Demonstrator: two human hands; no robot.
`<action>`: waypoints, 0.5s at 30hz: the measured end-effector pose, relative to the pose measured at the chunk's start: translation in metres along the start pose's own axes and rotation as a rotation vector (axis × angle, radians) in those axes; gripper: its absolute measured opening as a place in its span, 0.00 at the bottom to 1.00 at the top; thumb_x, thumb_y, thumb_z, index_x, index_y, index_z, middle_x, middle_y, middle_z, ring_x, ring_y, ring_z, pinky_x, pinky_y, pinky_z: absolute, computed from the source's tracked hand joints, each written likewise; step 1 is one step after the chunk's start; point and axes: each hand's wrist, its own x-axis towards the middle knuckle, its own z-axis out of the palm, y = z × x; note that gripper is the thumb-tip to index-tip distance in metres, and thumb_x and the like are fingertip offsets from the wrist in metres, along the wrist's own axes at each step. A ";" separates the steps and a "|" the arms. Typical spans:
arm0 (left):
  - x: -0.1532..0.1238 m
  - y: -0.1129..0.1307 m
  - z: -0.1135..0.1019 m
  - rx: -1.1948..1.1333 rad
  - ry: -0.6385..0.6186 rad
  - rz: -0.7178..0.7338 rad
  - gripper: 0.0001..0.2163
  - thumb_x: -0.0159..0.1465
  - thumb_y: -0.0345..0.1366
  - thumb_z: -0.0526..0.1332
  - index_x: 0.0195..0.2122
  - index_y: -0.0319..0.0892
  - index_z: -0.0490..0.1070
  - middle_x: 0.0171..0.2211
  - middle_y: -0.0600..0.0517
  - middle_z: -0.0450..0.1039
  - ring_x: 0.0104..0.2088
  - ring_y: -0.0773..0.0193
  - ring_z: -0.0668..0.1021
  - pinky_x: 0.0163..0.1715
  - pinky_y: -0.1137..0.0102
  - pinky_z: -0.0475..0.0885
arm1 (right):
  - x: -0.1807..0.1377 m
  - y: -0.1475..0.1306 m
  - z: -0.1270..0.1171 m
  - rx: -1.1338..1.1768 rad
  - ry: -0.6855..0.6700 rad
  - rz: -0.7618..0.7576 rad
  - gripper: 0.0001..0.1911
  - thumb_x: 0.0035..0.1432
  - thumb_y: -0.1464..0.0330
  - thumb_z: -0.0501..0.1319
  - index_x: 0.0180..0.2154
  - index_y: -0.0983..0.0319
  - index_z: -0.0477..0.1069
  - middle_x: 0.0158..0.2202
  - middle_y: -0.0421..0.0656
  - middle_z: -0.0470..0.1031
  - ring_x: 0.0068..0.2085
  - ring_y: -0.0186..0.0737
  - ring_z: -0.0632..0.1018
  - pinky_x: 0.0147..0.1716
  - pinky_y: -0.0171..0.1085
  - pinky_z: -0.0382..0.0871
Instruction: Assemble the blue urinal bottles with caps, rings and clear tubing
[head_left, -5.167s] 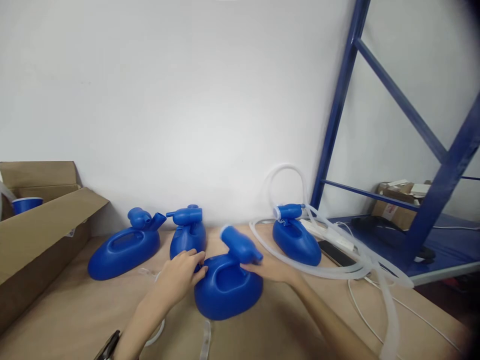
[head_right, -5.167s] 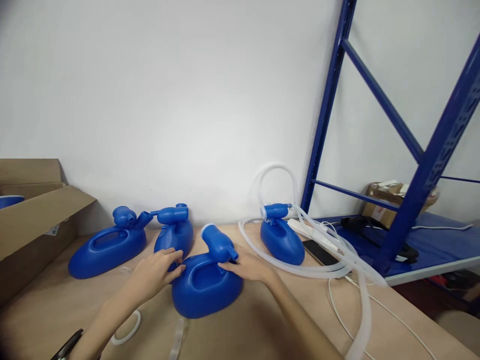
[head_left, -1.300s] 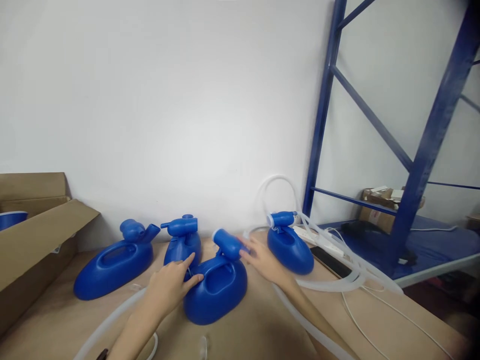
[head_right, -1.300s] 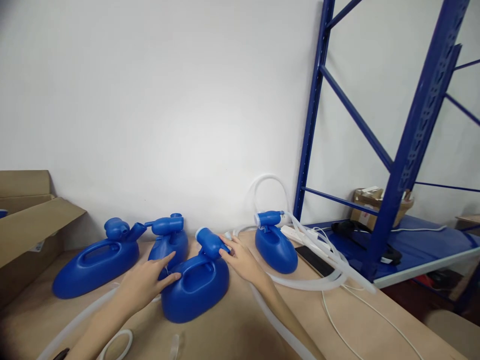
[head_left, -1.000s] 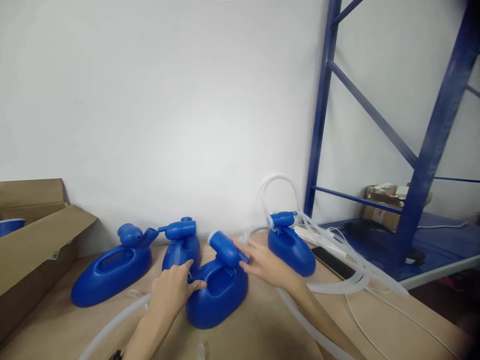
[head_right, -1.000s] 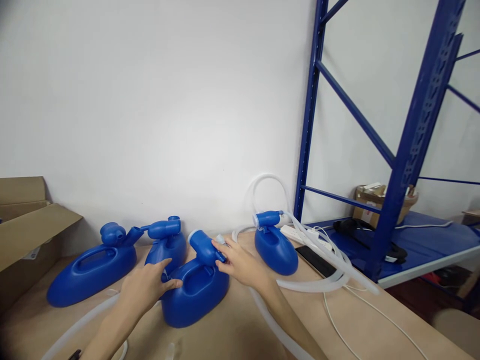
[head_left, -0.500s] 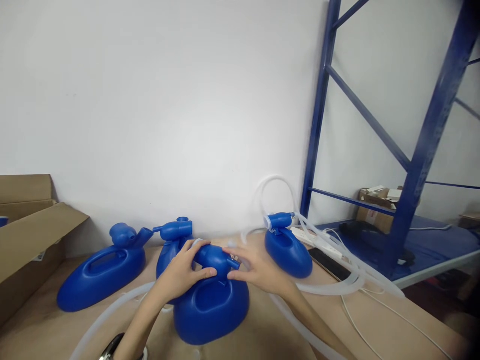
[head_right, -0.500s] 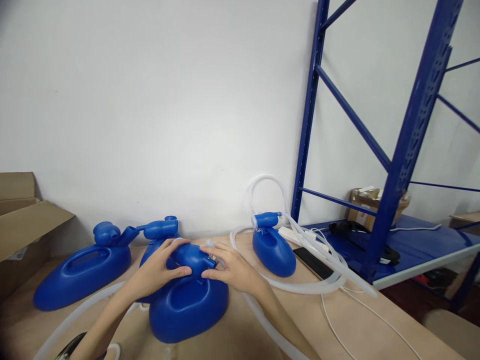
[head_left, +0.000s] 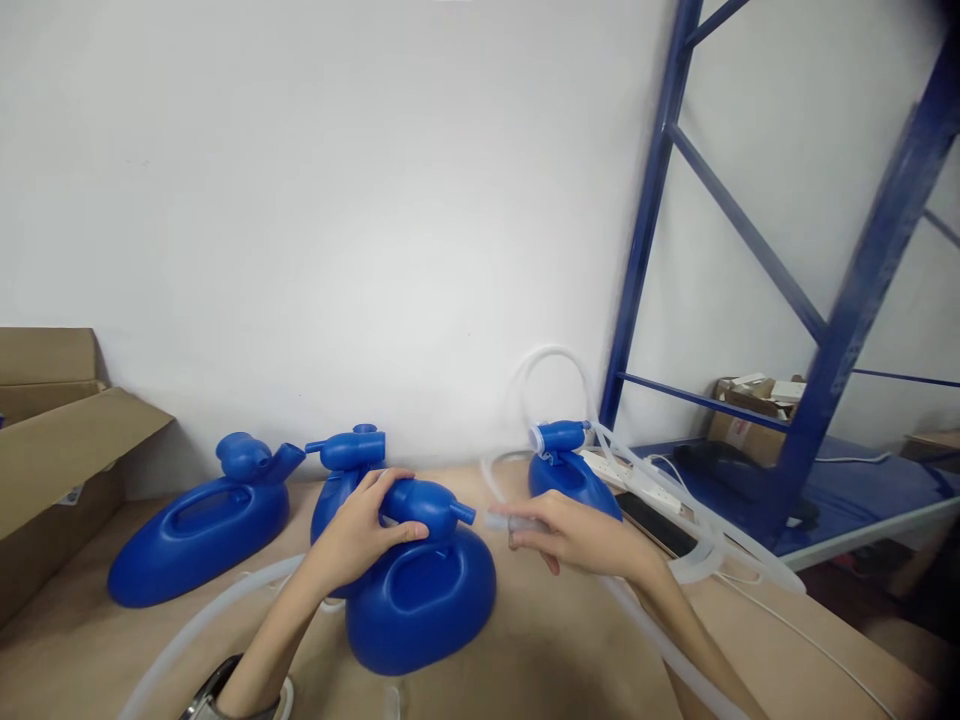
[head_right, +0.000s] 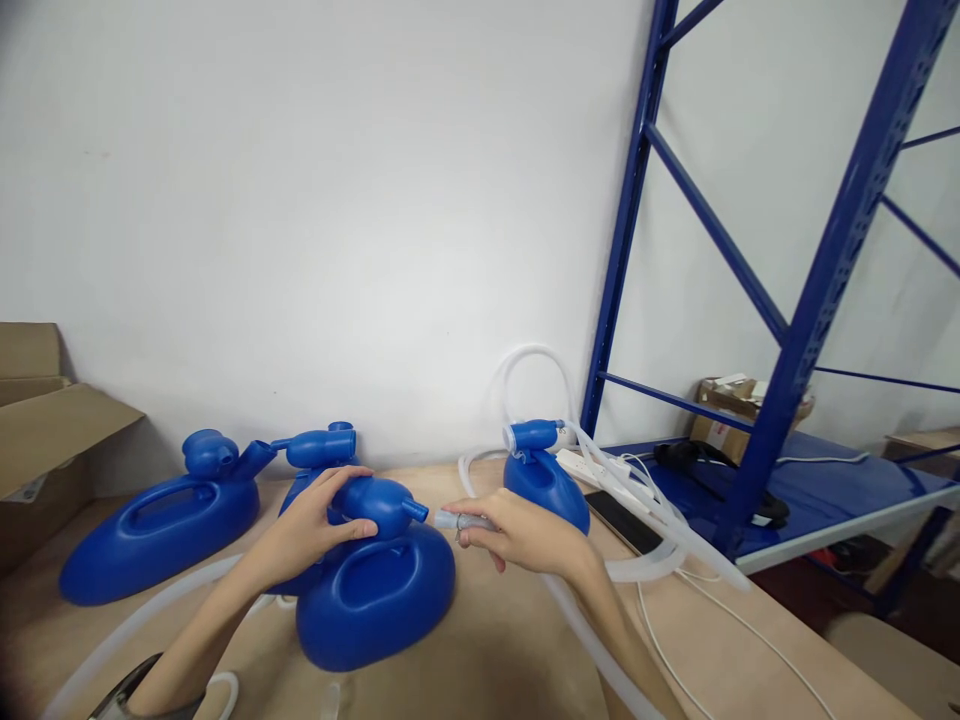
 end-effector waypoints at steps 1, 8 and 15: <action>0.000 0.000 0.000 0.005 0.000 0.003 0.30 0.59 0.52 0.68 0.60 0.47 0.71 0.62 0.45 0.69 0.59 0.45 0.75 0.56 0.57 0.73 | 0.000 0.002 0.001 -0.001 -0.001 0.007 0.26 0.71 0.61 0.57 0.67 0.61 0.70 0.19 0.36 0.71 0.25 0.40 0.77 0.41 0.37 0.72; 0.000 0.002 -0.003 0.044 0.009 0.012 0.32 0.54 0.56 0.72 0.56 0.47 0.72 0.58 0.46 0.71 0.56 0.45 0.76 0.53 0.58 0.74 | 0.016 0.005 0.017 0.030 0.105 -0.050 0.28 0.64 0.53 0.67 0.61 0.56 0.76 0.34 0.42 0.79 0.35 0.44 0.76 0.40 0.37 0.70; -0.001 0.002 0.003 0.113 0.011 -0.005 0.35 0.53 0.57 0.73 0.58 0.46 0.70 0.56 0.45 0.69 0.53 0.45 0.77 0.51 0.58 0.75 | 0.023 -0.002 0.027 -0.012 0.136 -0.026 0.25 0.75 0.51 0.50 0.45 0.59 0.79 0.42 0.44 0.80 0.43 0.46 0.77 0.45 0.39 0.66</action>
